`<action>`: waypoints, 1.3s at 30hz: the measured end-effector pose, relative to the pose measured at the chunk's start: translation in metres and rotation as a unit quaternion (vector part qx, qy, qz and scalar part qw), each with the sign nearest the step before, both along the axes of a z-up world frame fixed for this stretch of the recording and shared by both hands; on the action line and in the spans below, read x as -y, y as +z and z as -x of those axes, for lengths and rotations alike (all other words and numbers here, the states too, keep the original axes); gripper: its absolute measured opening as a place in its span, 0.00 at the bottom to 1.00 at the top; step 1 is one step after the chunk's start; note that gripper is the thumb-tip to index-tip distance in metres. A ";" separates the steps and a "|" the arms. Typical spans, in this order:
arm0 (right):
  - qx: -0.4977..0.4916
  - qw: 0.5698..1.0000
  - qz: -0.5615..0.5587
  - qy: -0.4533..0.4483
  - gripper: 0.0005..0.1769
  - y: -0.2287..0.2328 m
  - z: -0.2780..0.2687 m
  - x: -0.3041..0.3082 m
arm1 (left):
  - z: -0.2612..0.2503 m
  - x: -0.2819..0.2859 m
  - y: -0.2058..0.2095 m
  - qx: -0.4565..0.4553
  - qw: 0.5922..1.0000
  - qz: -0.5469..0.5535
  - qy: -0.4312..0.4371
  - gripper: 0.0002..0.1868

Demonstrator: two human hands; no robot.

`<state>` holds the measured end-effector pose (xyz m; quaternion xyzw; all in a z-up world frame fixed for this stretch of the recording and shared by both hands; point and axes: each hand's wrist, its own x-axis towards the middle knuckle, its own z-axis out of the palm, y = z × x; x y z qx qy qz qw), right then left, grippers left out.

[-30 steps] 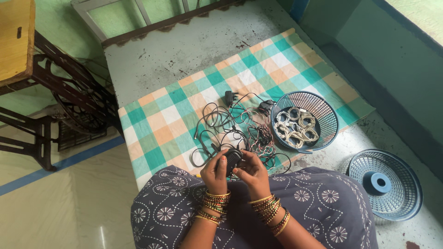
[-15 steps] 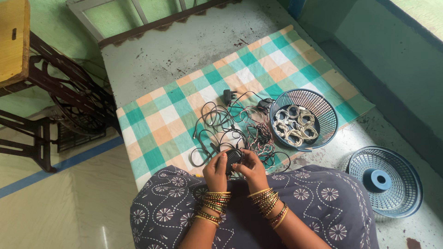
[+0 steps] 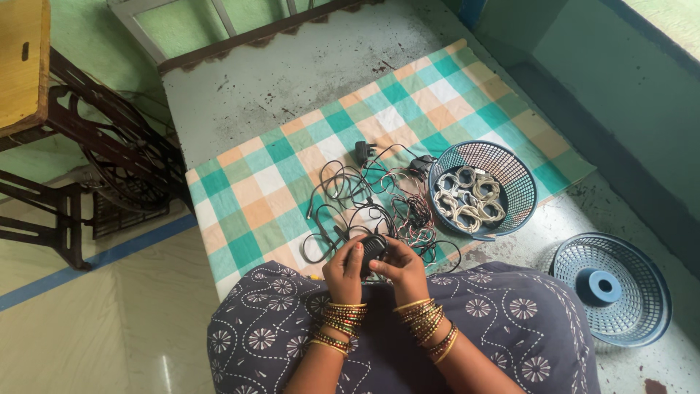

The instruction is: The person sits on the floor and assembles small electronic components by hand, connecting wires to black plastic housings. They place finished units into a nearby basket and continue handling additional components from a pile on the bed.

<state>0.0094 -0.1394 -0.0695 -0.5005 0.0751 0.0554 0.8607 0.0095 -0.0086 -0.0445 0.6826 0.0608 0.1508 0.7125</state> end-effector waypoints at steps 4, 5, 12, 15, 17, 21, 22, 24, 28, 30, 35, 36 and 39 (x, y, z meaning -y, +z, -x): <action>-0.027 0.999 -0.024 -0.004 0.29 -0.009 -0.003 0.008 | -0.001 0.001 -0.006 0.014 1.000 -0.021 -0.015 0.15; -0.028 1.000 0.001 0.004 0.30 -0.009 -0.005 0.010 | -0.002 0.001 -0.009 0.013 1.000 -0.018 -0.017 0.15; 0.242 0.900 0.362 0.017 0.48 0.049 -0.005 0.024 | -0.020 -0.009 -0.058 -0.112 0.990 0.054 -0.073 0.18; 0.386 0.765 0.510 0.076 0.48 0.073 -0.007 0.036 | -0.023 -0.012 -0.079 -0.180 0.976 0.067 -0.099 0.19; 0.381 0.726 0.556 0.134 0.45 0.078 -0.006 0.042 | -0.023 -0.015 -0.083 -0.218 0.964 0.087 -0.124 0.21; 0.343 0.727 0.572 0.165 0.40 0.081 -0.005 0.047 | -0.023 -0.019 -0.067 -0.014 0.978 -0.019 -0.206 0.32; 0.357 0.724 0.569 0.156 0.39 0.084 -0.005 0.047 | -0.022 -0.018 -0.059 -0.106 0.966 0.079 -0.222 0.35; 0.387 0.720 0.565 0.110 0.37 0.092 -0.007 0.049 | -0.020 -0.018 -0.044 -0.225 0.921 0.199 -0.249 0.38; 0.336 0.696 0.625 0.104 0.34 0.108 -0.016 0.060 | -0.019 -0.012 -0.031 -0.267 0.904 0.191 -0.275 0.43; 0.339 0.702 0.616 0.113 0.32 0.109 -0.020 0.063 | -0.018 -0.007 -0.031 -0.248 0.921 0.136 -0.270 0.42; 0.313 0.674 0.653 0.144 0.32 0.099 -0.018 0.069 | -0.015 -0.003 -0.033 -0.261 0.918 0.110 -0.276 0.42; 0.309 0.679 0.652 0.135 0.32 0.096 -0.018 0.069 | -0.016 -0.002 -0.035 -0.268 0.912 0.123 -0.284 0.42; 0.280 0.697 0.651 0.112 0.29 0.085 -0.032 0.083 | -0.019 0.000 -0.033 -0.261 0.905 0.132 -0.308 0.41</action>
